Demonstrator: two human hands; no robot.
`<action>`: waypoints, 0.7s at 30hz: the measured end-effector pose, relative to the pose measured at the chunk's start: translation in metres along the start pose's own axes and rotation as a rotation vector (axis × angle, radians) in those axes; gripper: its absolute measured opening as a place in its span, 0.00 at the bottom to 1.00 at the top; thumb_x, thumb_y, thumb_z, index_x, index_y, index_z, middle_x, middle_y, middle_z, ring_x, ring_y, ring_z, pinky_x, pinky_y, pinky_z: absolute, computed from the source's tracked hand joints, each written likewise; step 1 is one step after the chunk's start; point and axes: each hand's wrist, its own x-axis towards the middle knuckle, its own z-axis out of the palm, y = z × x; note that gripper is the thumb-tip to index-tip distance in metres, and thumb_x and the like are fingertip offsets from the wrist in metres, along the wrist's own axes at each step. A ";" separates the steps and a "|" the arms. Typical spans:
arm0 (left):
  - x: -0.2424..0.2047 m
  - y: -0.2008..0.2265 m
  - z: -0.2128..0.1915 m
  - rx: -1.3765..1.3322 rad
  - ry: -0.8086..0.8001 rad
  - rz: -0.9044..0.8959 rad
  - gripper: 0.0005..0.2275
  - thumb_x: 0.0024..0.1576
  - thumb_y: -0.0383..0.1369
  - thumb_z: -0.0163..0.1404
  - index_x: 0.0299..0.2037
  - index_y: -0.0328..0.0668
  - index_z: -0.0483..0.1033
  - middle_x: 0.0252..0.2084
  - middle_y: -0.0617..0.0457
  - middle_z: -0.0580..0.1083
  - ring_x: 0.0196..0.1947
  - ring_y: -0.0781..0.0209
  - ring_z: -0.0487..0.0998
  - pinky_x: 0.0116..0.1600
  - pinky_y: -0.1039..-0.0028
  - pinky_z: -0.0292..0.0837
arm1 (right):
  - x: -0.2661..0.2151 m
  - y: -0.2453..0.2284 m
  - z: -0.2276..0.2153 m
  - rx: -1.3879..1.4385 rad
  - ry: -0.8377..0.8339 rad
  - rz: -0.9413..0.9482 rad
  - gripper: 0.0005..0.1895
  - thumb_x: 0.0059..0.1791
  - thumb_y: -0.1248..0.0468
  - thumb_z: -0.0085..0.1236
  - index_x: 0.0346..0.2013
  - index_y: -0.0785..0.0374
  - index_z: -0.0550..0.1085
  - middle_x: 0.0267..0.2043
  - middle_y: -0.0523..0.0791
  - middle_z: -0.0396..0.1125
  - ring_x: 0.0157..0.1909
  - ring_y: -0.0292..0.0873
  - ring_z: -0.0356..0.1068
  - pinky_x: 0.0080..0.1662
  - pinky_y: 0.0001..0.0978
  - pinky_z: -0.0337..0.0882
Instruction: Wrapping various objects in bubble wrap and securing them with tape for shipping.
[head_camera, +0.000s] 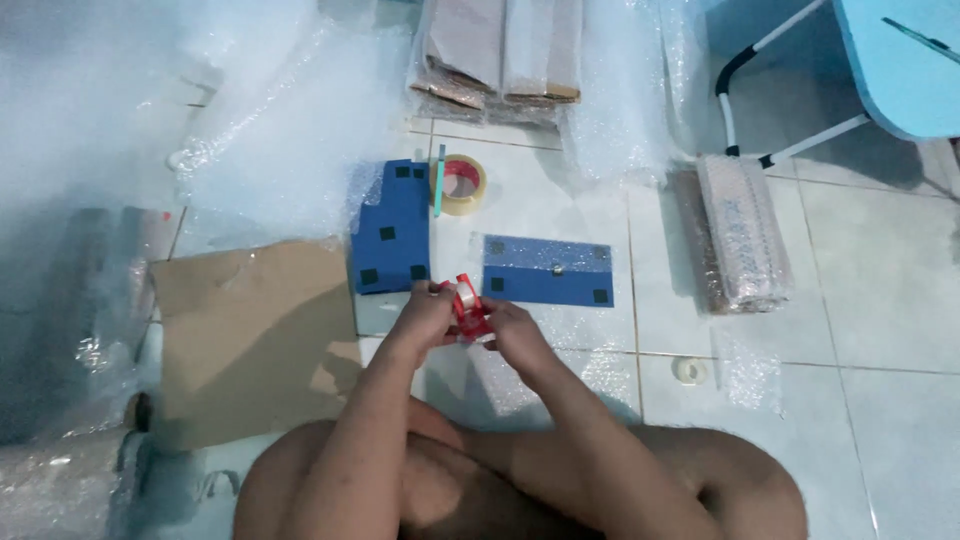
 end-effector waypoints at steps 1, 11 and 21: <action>-0.040 0.033 0.003 0.000 -0.013 0.000 0.24 0.64 0.44 0.43 0.66 0.37 0.61 0.54 0.33 0.74 0.45 0.37 0.83 0.45 0.51 0.84 | -0.013 -0.009 -0.014 -0.002 0.013 0.004 0.29 0.51 0.65 0.38 0.67 0.71 0.68 0.64 0.60 0.63 0.61 0.54 0.66 0.55 0.44 0.75; -0.079 0.063 0.056 -0.182 -0.275 0.115 0.22 0.66 0.37 0.40 0.73 0.57 0.64 0.67 0.38 0.63 0.42 0.53 0.80 0.51 0.64 0.83 | -0.032 0.014 -0.086 0.140 0.172 -0.137 0.23 0.50 0.69 0.47 0.60 0.73 0.72 0.60 0.65 0.66 0.65 0.61 0.67 0.62 0.56 0.68; -0.033 0.060 0.052 -0.178 -0.176 0.222 0.28 0.58 0.40 0.57 0.71 0.54 0.66 0.62 0.30 0.71 0.56 0.41 0.78 0.54 0.56 0.79 | 0.010 0.021 -0.076 0.133 0.150 -0.200 0.20 0.48 0.72 0.62 0.54 0.74 0.74 0.55 0.65 0.71 0.63 0.66 0.69 0.59 0.57 0.72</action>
